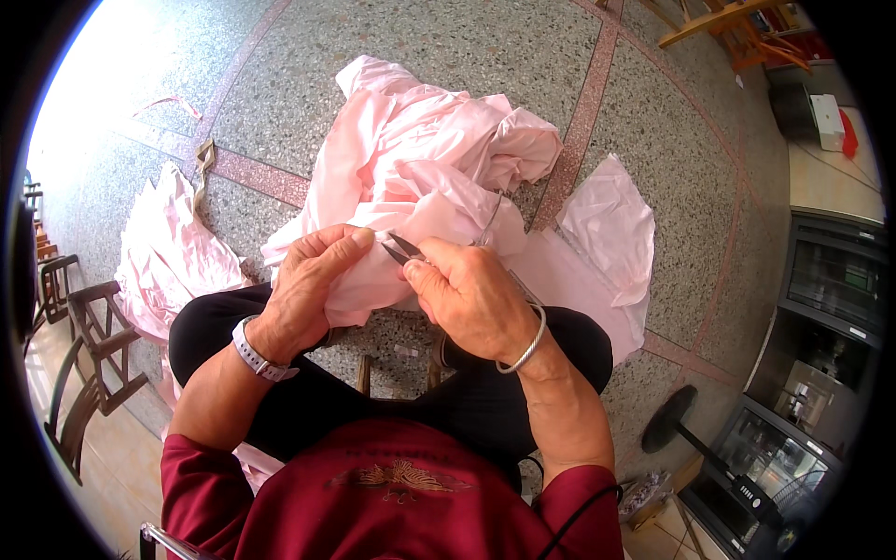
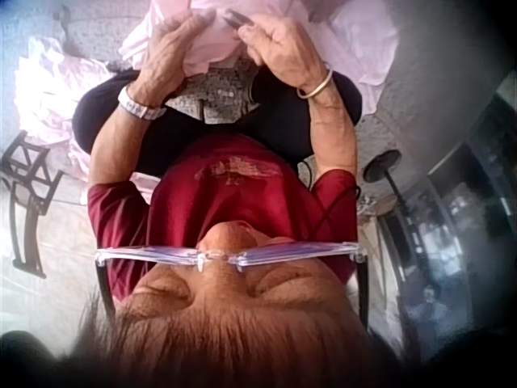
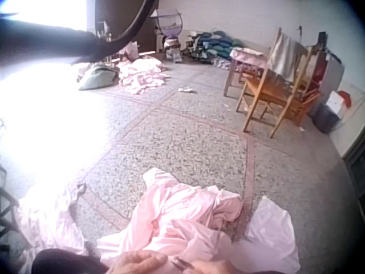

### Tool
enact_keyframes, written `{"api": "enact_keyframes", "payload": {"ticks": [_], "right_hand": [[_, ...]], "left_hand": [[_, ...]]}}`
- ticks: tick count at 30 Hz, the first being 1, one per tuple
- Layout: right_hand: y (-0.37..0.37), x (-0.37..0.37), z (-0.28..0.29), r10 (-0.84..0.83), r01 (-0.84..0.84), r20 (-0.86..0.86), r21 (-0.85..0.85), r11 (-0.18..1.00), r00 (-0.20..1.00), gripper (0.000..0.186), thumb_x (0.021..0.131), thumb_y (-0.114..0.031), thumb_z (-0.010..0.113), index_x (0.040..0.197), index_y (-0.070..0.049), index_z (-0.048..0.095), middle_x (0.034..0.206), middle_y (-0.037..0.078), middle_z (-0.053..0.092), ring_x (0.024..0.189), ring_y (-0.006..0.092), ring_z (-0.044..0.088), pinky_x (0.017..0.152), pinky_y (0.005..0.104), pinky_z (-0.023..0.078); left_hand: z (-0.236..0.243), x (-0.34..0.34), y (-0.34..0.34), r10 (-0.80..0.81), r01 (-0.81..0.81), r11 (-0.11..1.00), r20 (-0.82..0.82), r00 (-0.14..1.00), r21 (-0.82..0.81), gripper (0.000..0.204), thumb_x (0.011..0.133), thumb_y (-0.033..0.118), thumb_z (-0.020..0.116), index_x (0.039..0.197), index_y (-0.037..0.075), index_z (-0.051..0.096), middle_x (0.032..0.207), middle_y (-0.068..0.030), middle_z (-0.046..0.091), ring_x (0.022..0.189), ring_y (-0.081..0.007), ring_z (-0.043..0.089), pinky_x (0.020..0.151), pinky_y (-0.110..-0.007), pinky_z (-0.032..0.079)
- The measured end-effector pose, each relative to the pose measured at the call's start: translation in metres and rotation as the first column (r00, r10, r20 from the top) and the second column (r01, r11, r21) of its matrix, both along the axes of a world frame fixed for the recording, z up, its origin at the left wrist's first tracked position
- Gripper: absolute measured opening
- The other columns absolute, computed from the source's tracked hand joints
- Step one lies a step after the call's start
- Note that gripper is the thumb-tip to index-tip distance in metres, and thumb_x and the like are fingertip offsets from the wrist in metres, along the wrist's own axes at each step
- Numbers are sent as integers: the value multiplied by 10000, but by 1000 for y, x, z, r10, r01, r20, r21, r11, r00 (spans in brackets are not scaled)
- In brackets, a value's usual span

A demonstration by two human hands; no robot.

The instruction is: The person uses a pair of snips to cut along the edge of a pink fabric, handling and positioning the cloth by hand on the floor.

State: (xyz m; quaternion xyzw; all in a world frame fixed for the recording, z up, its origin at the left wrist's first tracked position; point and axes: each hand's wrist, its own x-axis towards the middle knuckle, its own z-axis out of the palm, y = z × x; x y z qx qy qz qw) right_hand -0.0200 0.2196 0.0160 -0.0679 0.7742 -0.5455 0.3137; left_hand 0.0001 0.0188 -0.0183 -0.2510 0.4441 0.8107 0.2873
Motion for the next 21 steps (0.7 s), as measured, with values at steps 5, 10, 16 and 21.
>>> {"api": "enact_keyframes", "payload": {"ticks": [5,10,16,21], "right_hand": [[3,-3,-1,129,-143,142,92,985,981,257,995,-181,493,1034,40,617,748,67,621,668,107,573,613,263,465],[0,3,-10,75,-7,263,-251,968,962,242,995,-186,507,979,29,618,689,40,584,600,85,517,552,245,405],[9,-6,-12,78,208,446,-557,804,892,242,995,-191,523,913,16,618,617,9,539,518,59,450,479,224,334],[11,-6,-5,-39,190,306,-480,857,951,244,996,-193,525,899,11,616,607,0,527,507,50,425,470,216,318]], "left_hand": [[2,0,1,39,-38,999,-26,999,32,185,956,227,627,967,48,672,829,-54,693,618,-118,664,460,-234,532],[6,-1,0,16,-11,991,-37,999,132,208,960,221,629,972,19,677,842,-23,687,705,-76,644,604,-220,523],[7,0,-4,-39,39,999,0,999,26,209,962,239,624,967,36,674,794,-18,677,641,-89,642,527,-223,510],[4,1,-3,29,-27,999,-33,999,45,213,963,257,617,990,50,659,788,-33,675,590,-109,645,446,-229,506]]}}
